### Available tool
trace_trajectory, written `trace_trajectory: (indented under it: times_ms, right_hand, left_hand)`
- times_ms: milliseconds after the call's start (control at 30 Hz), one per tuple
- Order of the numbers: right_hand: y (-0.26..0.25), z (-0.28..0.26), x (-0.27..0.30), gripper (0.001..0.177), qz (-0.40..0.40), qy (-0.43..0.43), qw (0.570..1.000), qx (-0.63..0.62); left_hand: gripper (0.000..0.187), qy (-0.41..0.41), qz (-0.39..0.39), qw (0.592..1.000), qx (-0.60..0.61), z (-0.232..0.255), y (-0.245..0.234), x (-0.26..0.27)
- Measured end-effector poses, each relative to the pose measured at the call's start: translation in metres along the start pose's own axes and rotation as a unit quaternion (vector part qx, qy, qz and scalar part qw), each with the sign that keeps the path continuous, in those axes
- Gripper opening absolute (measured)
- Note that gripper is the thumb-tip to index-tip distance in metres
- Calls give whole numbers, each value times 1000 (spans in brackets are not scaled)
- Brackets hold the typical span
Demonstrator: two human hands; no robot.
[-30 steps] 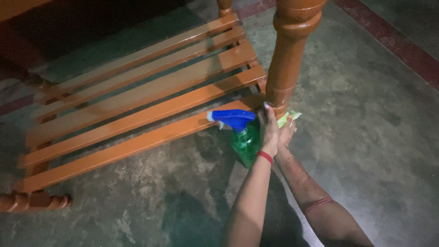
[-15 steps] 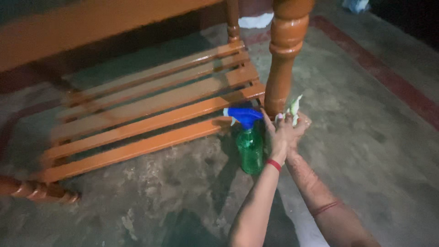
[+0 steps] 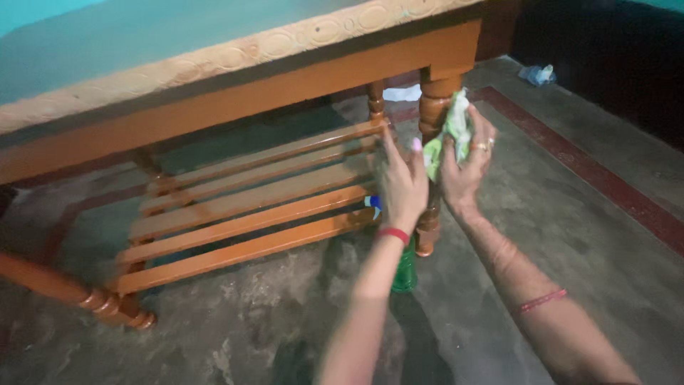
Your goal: The person cleans a wooden table by spraying a cleaning solution from a green bottle and wiping the surface and legs with a cloth. The person systematically wipes the tabletop, the carved edges, and the turned legs of the table.
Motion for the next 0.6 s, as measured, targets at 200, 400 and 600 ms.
trace_trajectory:
  times_ms: [200,400,600]
  right_hand:
    - [-11,-62,-53,54,-17,-82,994,65]
    - [-16,-89,-80,44,26,-37,999,29]
    - [38,-86,-86,62,0,65,998,15]
  left_hand:
    - [96,-70,122,986,91,-6,-65,-70]
    - [97,-255,325,822,392,-61,-132,-101]
    - [23,-217,250,705,627,-104,-164,-131]
Point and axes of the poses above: each hand's wrist, its own x-axis away from the middle knuckle, its own y-axis out of the palm, z = x × y, the point moved 9 cm from there along -x, towards the middle knuckle, and after that the axes turned 15 degrees about x, right-handed, at the moved point
